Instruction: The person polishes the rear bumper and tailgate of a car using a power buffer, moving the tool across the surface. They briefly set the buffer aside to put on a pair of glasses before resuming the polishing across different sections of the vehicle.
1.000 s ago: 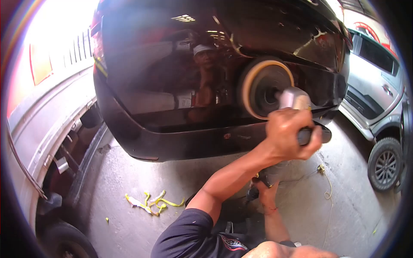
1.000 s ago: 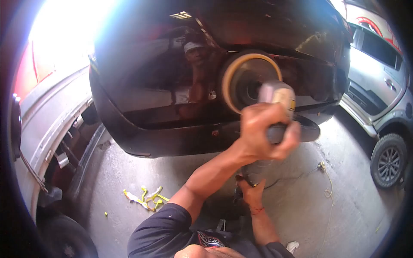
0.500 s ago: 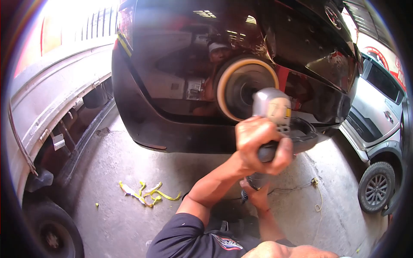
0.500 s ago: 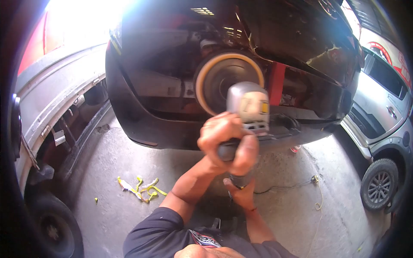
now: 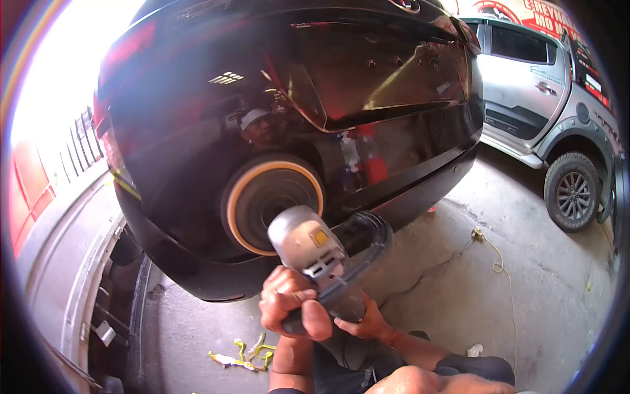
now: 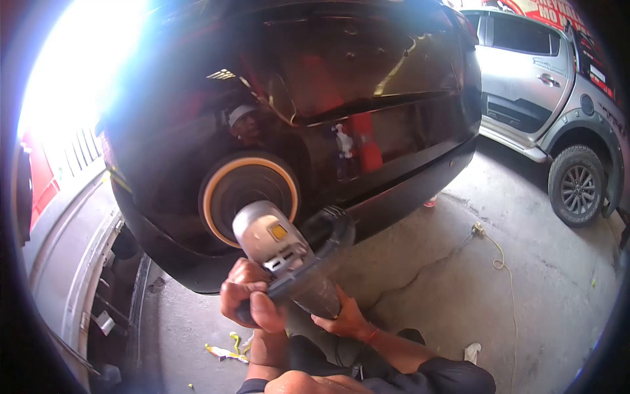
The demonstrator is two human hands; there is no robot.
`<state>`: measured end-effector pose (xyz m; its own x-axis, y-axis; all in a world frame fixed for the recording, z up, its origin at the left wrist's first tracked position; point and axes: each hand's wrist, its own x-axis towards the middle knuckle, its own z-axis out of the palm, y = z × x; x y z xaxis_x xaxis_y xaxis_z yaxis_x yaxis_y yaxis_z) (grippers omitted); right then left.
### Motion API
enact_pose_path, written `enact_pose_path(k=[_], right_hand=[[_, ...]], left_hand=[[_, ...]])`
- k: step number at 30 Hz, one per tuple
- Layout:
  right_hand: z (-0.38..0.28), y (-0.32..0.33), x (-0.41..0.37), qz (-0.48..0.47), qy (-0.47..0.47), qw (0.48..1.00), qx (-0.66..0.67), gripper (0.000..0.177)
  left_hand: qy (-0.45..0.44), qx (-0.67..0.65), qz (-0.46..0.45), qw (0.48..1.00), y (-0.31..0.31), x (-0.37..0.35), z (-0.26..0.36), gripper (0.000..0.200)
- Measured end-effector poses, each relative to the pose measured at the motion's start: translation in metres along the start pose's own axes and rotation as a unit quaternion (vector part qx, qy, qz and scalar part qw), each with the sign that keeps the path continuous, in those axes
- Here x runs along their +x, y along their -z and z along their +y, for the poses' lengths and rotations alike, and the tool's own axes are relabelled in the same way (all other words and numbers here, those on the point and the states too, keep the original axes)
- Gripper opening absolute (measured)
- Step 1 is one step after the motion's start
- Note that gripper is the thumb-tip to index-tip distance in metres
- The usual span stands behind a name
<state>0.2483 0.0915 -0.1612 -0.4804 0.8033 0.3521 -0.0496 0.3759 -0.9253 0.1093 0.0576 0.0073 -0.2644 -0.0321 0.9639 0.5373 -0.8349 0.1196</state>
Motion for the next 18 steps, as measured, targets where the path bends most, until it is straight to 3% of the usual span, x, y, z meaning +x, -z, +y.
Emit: enact_pose_path(k=[5,8,11,12,14,16,17,18], right_hand=[[-0.063,0.018,0.009,0.016,-0.041,0.998,0.041,0.063],[-0.098,0.031,0.026,-0.033,-0.107,0.989,0.096,0.054],[-0.094,0.026,0.027,-0.091,-0.091,0.986,0.106,0.046],[-0.072,0.017,0.012,-0.097,-0.045,0.992,0.071,0.044],[-0.094,0.010,0.010,-0.112,-0.013,0.993,0.043,0.043],[-0.135,0.002,0.012,-0.099,-0.059,0.989,0.088,0.054],[-0.159,-0.013,0.026,-0.032,-0.337,0.920,0.198,0.029],[-0.193,-0.027,0.046,0.151,-0.556,0.755,0.313,0.017]], left_hand=[[0.063,0.032,-0.090,0.993,-0.021,0.059,0.014,0.022],[0.084,0.068,-0.178,0.978,-0.023,0.102,0.017,0.012],[0.128,0.081,-0.221,0.964,-0.032,0.149,0.027,0.016],[0.145,0.080,-0.242,0.956,-0.027,0.151,0.035,0.021],[0.141,0.056,-0.257,0.954,-0.024,0.175,0.027,0.018],[0.131,0.041,-0.247,0.959,-0.019,0.188,0.020,0.016],[0.124,0.034,-0.233,0.964,-0.017,0.192,0.018,0.017],[0.132,0.036,-0.228,0.964,-0.014,0.199,0.017,0.016]])
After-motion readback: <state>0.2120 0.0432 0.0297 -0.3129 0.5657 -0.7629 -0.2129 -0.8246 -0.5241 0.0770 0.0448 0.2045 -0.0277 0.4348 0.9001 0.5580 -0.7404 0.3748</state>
